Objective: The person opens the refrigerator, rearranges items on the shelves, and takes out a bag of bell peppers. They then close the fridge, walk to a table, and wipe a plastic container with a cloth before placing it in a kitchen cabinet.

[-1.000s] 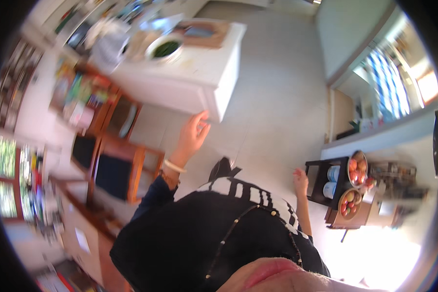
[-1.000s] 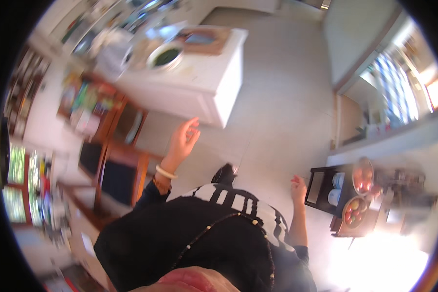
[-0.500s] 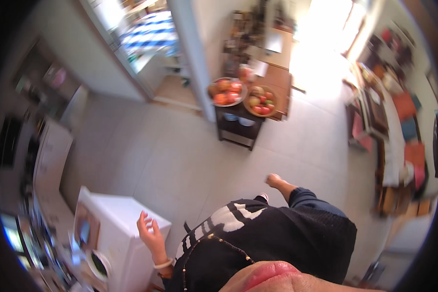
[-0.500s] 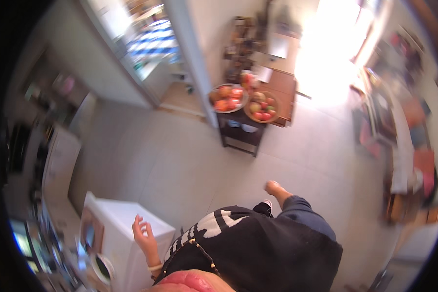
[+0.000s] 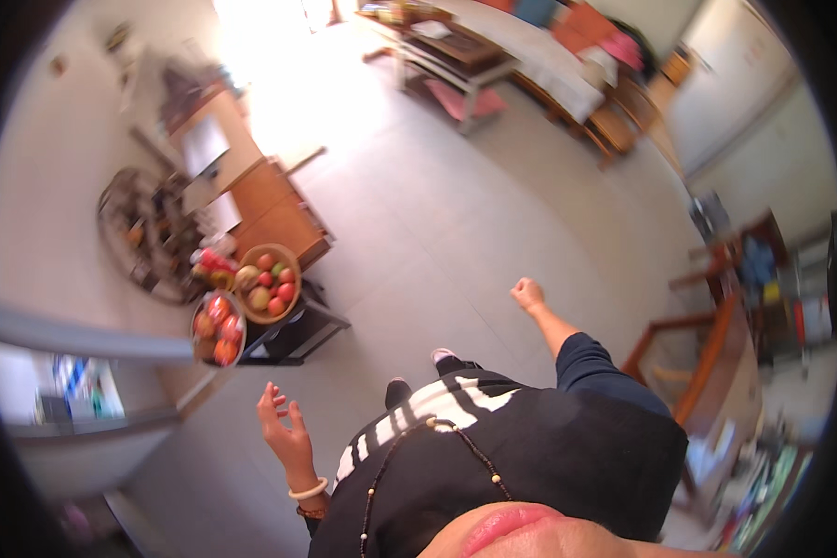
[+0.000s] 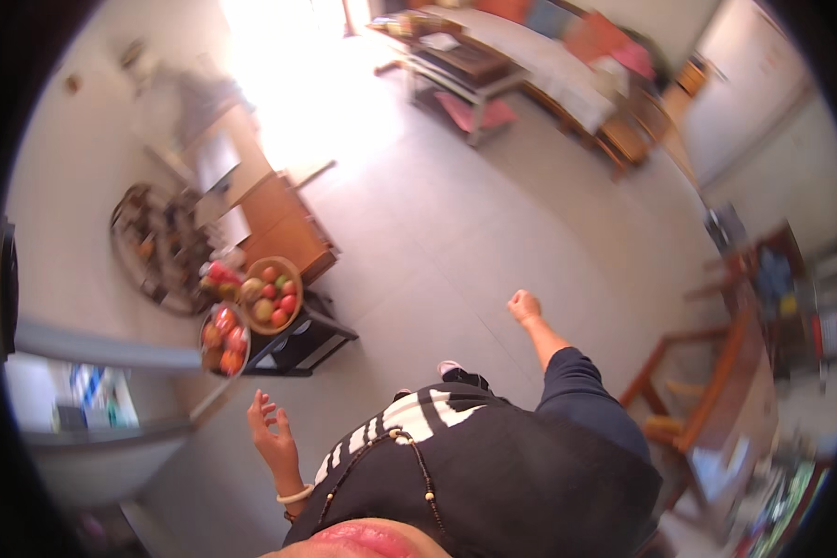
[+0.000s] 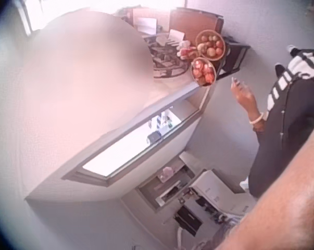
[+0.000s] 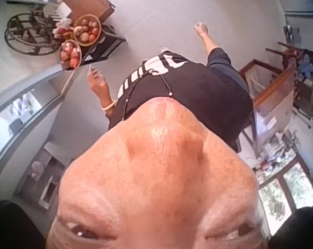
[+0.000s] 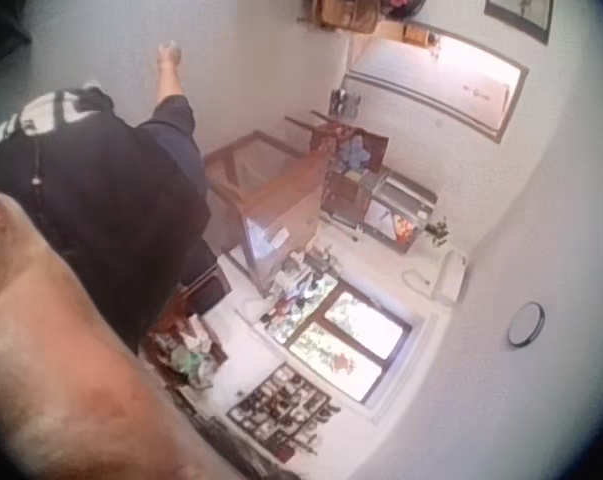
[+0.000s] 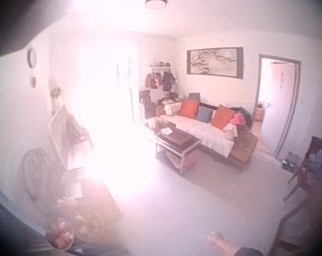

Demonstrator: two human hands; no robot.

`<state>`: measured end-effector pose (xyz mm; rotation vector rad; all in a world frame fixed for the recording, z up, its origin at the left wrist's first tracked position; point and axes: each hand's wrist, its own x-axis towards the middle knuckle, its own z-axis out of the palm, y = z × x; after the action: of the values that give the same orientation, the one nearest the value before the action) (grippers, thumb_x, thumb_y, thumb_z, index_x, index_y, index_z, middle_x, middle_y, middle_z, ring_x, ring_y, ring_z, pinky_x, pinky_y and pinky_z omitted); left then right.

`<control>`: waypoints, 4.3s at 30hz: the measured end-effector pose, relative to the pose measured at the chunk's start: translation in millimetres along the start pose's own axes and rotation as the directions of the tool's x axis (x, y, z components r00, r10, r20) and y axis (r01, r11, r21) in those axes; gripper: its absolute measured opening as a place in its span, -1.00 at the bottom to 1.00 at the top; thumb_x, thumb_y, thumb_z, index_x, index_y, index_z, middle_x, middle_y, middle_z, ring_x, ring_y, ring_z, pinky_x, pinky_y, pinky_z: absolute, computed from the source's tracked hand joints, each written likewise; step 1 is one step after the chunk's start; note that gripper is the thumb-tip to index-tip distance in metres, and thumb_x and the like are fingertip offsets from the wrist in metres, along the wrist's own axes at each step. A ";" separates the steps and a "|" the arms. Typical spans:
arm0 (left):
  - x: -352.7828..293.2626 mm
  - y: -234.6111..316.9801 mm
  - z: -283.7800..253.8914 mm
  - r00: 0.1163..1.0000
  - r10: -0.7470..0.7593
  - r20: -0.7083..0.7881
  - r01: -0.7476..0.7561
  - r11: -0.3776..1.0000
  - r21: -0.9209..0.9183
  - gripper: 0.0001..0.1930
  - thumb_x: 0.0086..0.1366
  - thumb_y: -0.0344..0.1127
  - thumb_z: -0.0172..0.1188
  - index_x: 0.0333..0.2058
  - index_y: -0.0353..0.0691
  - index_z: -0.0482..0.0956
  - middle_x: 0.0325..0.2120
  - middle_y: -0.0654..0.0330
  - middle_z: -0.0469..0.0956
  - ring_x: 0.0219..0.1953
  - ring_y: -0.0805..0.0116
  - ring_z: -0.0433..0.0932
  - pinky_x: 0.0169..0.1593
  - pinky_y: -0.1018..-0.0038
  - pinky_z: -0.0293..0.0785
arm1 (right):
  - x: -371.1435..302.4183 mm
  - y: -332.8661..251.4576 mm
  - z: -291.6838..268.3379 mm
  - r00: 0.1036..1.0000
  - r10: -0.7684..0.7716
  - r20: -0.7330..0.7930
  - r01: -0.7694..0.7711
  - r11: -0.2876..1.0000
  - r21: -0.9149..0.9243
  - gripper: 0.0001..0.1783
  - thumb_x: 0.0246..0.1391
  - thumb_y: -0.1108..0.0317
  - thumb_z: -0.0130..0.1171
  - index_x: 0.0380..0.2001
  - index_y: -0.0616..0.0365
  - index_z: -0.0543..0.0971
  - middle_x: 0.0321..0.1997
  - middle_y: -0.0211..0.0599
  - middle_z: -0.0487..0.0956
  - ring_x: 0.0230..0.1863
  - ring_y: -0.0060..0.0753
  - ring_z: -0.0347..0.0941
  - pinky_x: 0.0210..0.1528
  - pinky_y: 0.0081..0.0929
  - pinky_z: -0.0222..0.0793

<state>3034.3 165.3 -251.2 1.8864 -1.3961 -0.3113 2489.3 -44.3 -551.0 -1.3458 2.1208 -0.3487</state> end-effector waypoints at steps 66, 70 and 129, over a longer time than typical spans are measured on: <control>-73.9 1703.3 1638.9 -0.504 0.857 0.111 -0.301 -0.054 -0.952 -0.47 0.17 -0.52 0.21 0.16 -0.22 0.40 -0.01 -0.02 0.46 -0.09 0.00 0.52 -0.05 0.21 0.48 | 507.0 1029.0 -1147.2 -0.384 0.545 -0.745 -0.290 0.695 0.658 -0.81 0.13 0.39 0.25 -0.19 0.19 0.59 -0.42 -0.36 0.57 -0.43 -0.58 0.45 -0.33 -0.54 0.41; -154.6 1831.2 1692.8 -0.567 0.823 -0.042 -0.153 -0.155 -0.976 -0.47 0.18 -0.49 0.23 0.16 -0.20 0.40 -0.02 -0.01 0.46 -0.07 -0.04 0.52 -0.04 0.20 0.48 | 457.1 1057.2 -1319.9 -0.466 0.445 -0.765 -0.429 0.642 0.635 -0.78 0.05 0.44 0.32 -0.21 0.18 0.58 -0.35 -0.31 0.60 -0.45 -0.51 0.44 -0.39 -0.52 0.40; -612.2 2235.1 2063.6 -0.849 0.495 -0.185 0.171 -0.074 -0.983 -0.44 0.14 -0.49 0.24 0.16 -0.23 0.39 0.02 -0.06 0.46 -0.07 -0.03 0.56 -0.05 0.15 0.54 | 271.9 1502.2 -2083.0 -0.607 -0.130 -0.784 -0.784 -0.062 0.617 -0.12 -0.21 -0.42 0.29 -0.50 0.44 0.62 -0.45 0.17 0.62 -0.34 0.09 0.62 -0.22 -0.10 0.53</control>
<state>-12.0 -425.3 -265.5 -1.5144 -2.5906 -1.2504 39.3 201.0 227.7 1.7572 3.8282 0.6074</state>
